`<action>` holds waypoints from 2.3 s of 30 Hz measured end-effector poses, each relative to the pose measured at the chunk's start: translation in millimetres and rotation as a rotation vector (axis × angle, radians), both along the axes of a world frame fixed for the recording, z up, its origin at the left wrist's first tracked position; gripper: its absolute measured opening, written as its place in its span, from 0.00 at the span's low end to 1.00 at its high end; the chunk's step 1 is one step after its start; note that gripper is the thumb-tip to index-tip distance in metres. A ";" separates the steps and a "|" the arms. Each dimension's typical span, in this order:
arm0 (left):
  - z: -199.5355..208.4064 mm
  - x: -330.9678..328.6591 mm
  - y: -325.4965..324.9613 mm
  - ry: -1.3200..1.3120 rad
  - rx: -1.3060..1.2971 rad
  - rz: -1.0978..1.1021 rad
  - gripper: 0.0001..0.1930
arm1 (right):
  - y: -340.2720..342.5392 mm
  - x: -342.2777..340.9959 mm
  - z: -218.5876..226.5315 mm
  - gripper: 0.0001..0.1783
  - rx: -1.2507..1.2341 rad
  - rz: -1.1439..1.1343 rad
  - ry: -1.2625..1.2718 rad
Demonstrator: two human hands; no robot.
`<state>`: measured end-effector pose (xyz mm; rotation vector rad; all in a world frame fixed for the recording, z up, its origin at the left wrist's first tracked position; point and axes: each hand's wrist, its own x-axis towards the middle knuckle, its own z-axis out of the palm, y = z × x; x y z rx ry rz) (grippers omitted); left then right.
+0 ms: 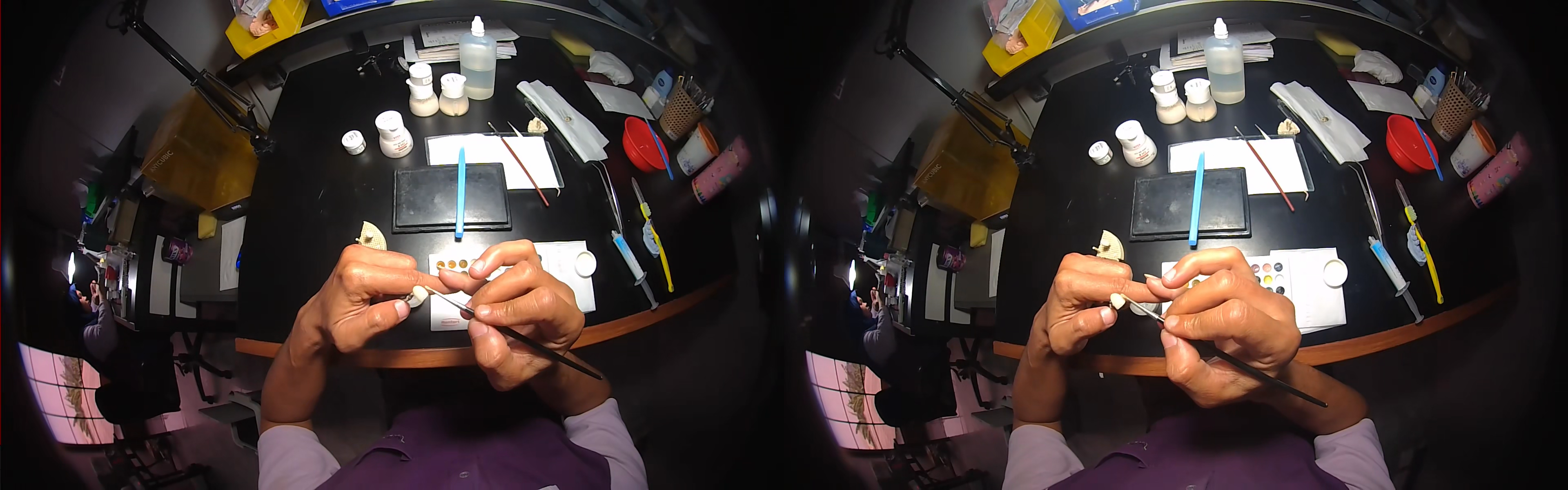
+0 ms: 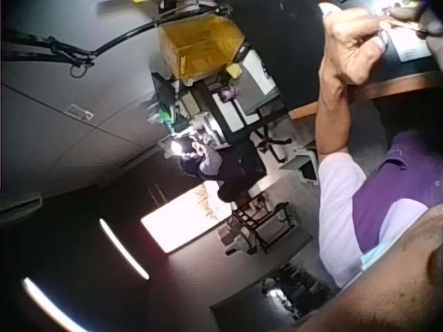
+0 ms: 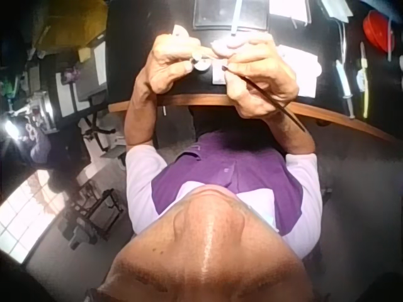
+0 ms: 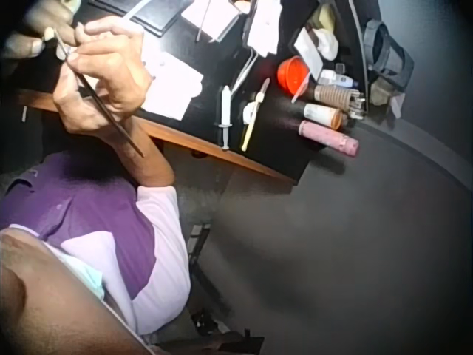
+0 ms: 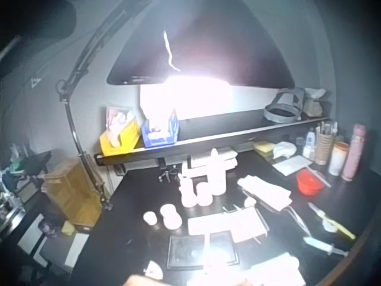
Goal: The person paints a dental crown, holding it by hand and with tweezers while applying pigment from a palette onto the crown using a brush.
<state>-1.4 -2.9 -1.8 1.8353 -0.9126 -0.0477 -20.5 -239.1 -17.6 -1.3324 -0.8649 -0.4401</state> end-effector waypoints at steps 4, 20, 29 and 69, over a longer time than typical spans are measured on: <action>2.7 0.6 0.0 0.002 0.010 -0.008 0.29 | 1.4 0.0 1.3 0.16 -0.018 -0.015 0.001; 9.1 2.3 3.7 0.003 0.074 -0.048 0.28 | 4.7 0.2 -1.2 0.12 0.013 -0.088 -0.025; 8.5 2.5 2.6 0.001 0.067 -0.041 0.28 | 6.1 0.0 -1.2 0.12 0.013 -0.076 -0.022; 6.3 1.8 1.8 0.026 0.072 -0.024 0.27 | -1.0 -2.7 0.2 0.13 -0.095 -0.030 -0.036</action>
